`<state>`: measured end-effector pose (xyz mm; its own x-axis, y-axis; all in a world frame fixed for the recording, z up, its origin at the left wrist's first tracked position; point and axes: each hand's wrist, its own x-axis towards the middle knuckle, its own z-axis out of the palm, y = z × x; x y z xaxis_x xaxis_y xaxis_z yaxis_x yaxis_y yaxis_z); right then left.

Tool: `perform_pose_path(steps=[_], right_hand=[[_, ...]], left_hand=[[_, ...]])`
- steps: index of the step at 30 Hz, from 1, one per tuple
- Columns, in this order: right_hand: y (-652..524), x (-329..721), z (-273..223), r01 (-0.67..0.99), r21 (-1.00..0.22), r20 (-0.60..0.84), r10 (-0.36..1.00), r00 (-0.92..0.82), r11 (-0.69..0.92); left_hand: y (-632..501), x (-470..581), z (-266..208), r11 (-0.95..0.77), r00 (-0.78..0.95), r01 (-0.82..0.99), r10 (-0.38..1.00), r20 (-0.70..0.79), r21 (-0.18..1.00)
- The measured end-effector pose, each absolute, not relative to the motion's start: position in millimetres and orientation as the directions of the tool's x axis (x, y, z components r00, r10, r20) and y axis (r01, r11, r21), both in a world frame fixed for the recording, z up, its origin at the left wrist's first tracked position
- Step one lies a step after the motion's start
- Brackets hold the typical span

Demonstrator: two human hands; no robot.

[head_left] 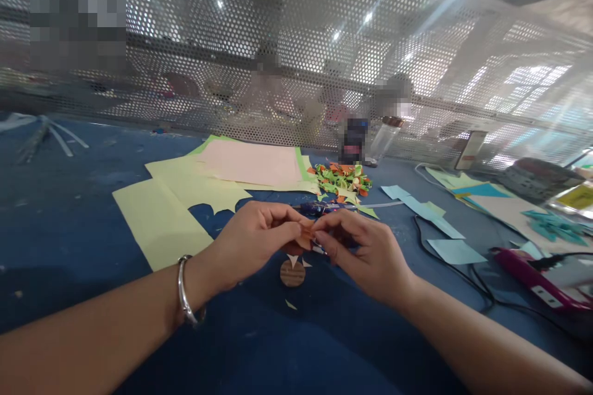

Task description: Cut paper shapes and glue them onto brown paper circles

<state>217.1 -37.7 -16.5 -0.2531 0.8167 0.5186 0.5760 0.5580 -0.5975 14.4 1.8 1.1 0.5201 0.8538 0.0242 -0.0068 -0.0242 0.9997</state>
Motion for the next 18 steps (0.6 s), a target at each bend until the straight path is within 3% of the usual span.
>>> perform_pose_path(steps=[10,18], right_hand=[[-35.8,216.7,-11.8,0.502,-0.735,0.451,0.881,-0.140,0.456],[-37.7,215.3,-7.7,0.376,-0.845,0.358,0.925,-0.129,0.380]], left_hand=[[-3.2,15.0,2.8,-0.159,0.581,-0.058,0.797,0.163,0.986],[-3.1,14.3,1.7,-0.159,0.620,-0.063,0.767,0.163,0.985]])
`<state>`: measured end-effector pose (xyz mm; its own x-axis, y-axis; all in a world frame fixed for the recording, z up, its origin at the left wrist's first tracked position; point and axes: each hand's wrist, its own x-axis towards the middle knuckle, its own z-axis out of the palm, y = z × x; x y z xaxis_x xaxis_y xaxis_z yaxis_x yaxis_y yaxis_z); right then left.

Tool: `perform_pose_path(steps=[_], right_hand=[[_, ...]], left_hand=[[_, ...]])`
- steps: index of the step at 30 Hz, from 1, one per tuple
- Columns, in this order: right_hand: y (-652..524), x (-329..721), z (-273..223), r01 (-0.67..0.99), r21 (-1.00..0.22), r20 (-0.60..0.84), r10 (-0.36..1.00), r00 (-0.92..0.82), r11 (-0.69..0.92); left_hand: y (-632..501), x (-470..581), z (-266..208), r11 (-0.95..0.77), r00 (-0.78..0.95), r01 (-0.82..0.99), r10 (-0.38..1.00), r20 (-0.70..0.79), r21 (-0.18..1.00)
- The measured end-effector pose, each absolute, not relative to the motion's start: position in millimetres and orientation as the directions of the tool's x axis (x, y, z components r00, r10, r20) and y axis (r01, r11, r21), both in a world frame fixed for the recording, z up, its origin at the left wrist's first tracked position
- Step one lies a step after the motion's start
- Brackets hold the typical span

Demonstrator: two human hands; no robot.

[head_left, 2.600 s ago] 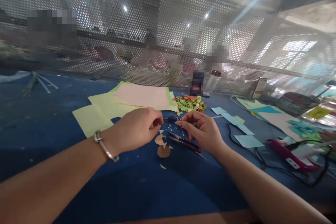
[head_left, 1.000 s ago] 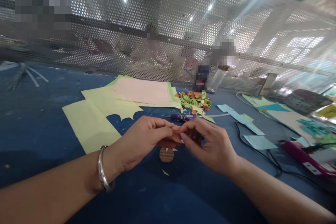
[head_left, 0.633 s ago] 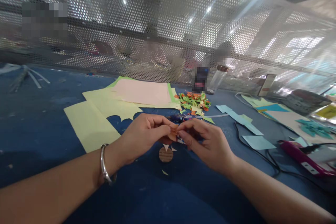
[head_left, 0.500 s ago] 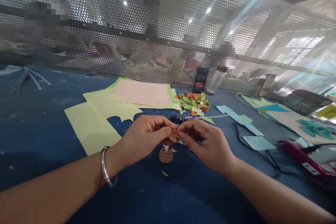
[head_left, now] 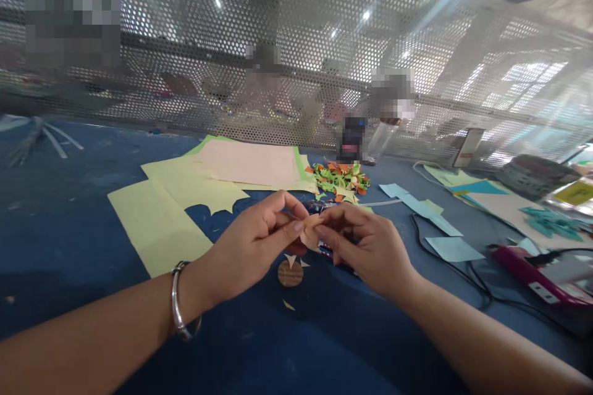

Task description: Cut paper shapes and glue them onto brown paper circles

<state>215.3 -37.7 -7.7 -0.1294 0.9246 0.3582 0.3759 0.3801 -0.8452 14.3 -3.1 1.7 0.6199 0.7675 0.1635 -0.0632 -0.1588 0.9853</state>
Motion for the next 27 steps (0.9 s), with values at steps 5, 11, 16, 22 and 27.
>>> perform_pose_path(steps=[5,11,16,22,27], right_hand=[[-36.5,214.9,-9.0,0.395,-0.844,0.341,0.931,-0.129,0.363],[-36.1,215.2,-9.8,0.435,-0.818,0.356,0.925,-0.132,0.377],[-35.8,214.1,-10.3,0.468,-0.798,0.358,0.923,-0.139,0.380],[-38.6,213.3,-9.5,0.507,-0.766,0.381,0.914,-0.137,0.395],[-37.9,213.6,-11.1,0.523,-0.752,0.393,0.910,-0.133,0.401]], left_hand=[[-4.9,12.9,2.5,-0.195,0.631,0.008,0.762,0.146,0.981],[-5.3,13.2,1.9,-0.180,0.629,-0.005,0.764,0.144,0.984],[-5.7,15.4,1.7,-0.161,0.618,-0.026,0.773,0.143,0.987],[-9.6,17.7,1.9,-0.099,0.565,-0.041,0.818,0.105,0.994],[-13.4,21.4,-0.3,0.019,0.476,-0.096,0.879,0.029,0.995]])
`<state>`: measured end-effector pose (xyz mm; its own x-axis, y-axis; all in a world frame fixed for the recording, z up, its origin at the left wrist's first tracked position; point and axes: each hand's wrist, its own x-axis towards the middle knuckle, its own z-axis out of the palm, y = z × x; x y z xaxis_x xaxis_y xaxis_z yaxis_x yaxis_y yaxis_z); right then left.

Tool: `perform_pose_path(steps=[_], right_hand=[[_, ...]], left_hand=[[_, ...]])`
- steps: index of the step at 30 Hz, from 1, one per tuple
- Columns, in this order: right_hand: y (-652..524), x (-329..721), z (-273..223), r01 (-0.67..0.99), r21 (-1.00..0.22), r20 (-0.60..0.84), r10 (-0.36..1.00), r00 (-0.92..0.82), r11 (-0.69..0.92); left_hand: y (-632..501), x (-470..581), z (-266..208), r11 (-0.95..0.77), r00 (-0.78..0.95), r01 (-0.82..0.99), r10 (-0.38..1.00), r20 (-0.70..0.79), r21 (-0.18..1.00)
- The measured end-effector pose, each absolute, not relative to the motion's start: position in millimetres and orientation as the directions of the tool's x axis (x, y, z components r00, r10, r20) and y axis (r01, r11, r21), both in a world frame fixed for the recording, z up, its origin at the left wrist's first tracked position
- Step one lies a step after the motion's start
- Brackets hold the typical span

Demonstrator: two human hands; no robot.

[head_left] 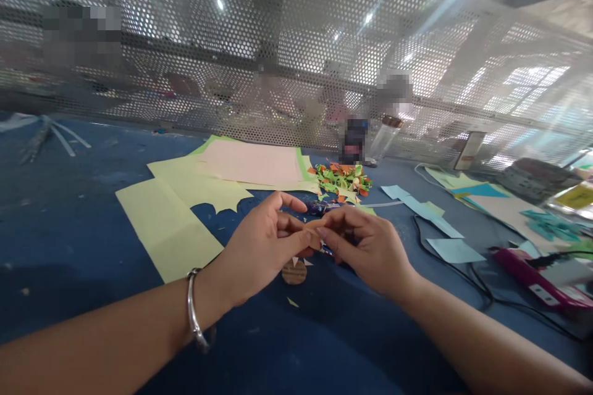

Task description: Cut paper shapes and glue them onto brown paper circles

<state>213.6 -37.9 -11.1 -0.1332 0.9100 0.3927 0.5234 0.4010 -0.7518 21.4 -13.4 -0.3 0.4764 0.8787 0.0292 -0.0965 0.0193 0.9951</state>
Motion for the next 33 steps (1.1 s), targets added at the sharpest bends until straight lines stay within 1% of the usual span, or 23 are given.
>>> perform_pose_path(steps=[3,8,11,14,18,22,25,29,33], right_hand=[[-37,214,-14,0.545,-0.720,0.422,0.895,-0.145,0.429],[-39,213,-15,0.602,-0.618,0.501,0.843,-0.195,0.506],[-40,213,-14,0.621,-0.552,0.547,0.804,-0.234,0.556],[-41,213,-12,0.618,-0.527,0.559,0.786,-0.265,0.583],[-43,214,-9,0.592,-0.572,0.524,0.808,-0.269,0.567],[-43,214,-7,0.515,-0.694,0.452,0.861,-0.231,0.503],[-42,214,-6,0.449,-0.773,0.398,0.894,-0.205,0.447],[-41,215,-4,0.447,-0.792,0.375,0.909,-0.181,0.416],[-40,217,-2,0.451,-0.787,0.386,0.906,-0.172,0.421]], left_hand=[[-14,24,-1,0.078,0.432,-0.143,0.902,-0.009,0.987],[-14,26,0,0.057,0.402,-0.122,0.916,-0.004,0.991],[-13,25,-1,0.007,0.407,-0.109,0.912,0.038,0.994],[-11,22,-2,-0.102,0.423,-0.066,0.898,0.120,0.993],[-9,18,-3,-0.247,0.447,0.009,0.868,0.217,0.969],[-11,15,-2,-0.383,0.451,0.111,0.841,0.297,0.917],[-11,14,-1,-0.462,0.480,0.148,0.807,0.345,0.874],[-13,12,2,-0.553,0.536,0.168,0.746,0.395,0.816],[-16,11,6,-0.661,0.587,0.205,0.673,0.450,0.722]])
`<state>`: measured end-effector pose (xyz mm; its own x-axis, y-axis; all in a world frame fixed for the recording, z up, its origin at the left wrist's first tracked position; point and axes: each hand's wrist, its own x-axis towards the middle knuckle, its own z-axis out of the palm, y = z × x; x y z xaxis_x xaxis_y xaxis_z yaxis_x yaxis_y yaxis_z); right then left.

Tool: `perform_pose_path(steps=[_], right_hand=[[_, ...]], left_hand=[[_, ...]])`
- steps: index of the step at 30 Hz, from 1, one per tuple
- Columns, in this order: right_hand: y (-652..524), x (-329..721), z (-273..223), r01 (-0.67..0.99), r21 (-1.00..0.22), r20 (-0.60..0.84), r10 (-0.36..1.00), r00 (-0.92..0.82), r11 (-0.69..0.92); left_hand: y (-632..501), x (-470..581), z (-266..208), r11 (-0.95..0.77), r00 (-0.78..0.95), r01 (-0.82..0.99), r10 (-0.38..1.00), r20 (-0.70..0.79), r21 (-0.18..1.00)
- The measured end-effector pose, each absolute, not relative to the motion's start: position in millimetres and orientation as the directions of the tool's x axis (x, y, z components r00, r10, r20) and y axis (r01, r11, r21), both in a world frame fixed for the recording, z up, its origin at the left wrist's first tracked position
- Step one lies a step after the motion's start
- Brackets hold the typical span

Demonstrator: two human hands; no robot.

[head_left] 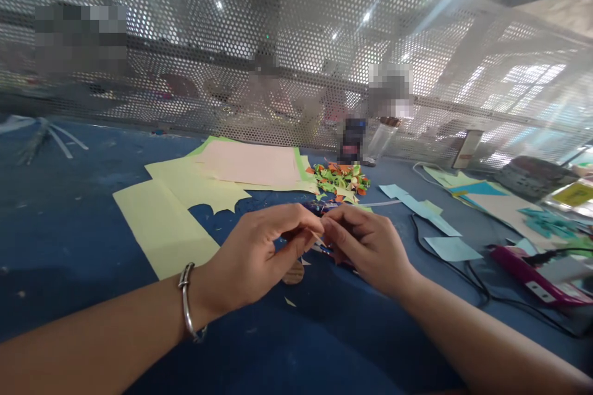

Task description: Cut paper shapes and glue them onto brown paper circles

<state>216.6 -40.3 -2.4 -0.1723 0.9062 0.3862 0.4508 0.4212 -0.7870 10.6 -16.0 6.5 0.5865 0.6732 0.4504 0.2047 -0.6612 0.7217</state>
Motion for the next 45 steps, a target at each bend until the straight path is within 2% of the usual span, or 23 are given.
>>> perform_pose_path(steps=[3,10,13,16,22,25,33,37,40,42,45], right_hand=[[-40,217,-3,0.445,-0.794,0.379,0.910,-0.168,0.413],[-37,215,-10,0.490,-0.770,0.364,0.912,-0.188,0.409],[-31,226,-7,0.575,-0.701,0.405,0.899,-0.164,0.421],[-19,249,-2,0.718,-0.590,0.413,0.902,-0.123,0.368],[3,287,-2,0.909,-0.395,0.181,0.982,-0.063,0.131],[8,290,-6,0.923,-0.375,0.023,0.996,-0.084,0.086],[17,287,-17,0.776,-0.630,-0.074,0.997,-0.022,-0.029],[16,283,-18,0.631,-0.764,-0.162,0.987,0.010,-0.132],[14,281,-14,0.511,-0.848,-0.161,0.987,0.006,-0.141],[13,282,-10,0.394,-0.911,-0.136,0.991,0.001,-0.126],[11,285,-4,0.097,-0.989,-0.113,0.993,0.019,-0.114]], left_hand=[[-16,11,7,-0.647,0.556,0.222,0.699,0.450,0.729],[-9,16,-1,-0.457,0.466,0.125,0.811,0.354,0.881],[1,15,-3,-0.341,0.420,0.022,0.856,0.301,0.940],[14,12,-4,-0.216,0.313,-0.082,0.921,0.231,0.973],[29,6,-4,-0.114,0.147,-0.163,0.979,0.139,0.980],[30,5,-6,-0.127,0.134,-0.185,0.979,0.153,0.974],[31,2,-11,-0.171,0.148,-0.199,0.968,0.202,0.965],[33,1,-8,-0.199,0.109,-0.197,0.969,0.223,0.960],[37,0,-5,-0.246,0.038,-0.208,0.965,0.260,0.947],[39,0,-4,-0.280,-0.015,-0.228,0.959,0.284,0.932],[40,-1,-2,-0.296,-0.059,-0.255,0.955,0.291,0.920]])
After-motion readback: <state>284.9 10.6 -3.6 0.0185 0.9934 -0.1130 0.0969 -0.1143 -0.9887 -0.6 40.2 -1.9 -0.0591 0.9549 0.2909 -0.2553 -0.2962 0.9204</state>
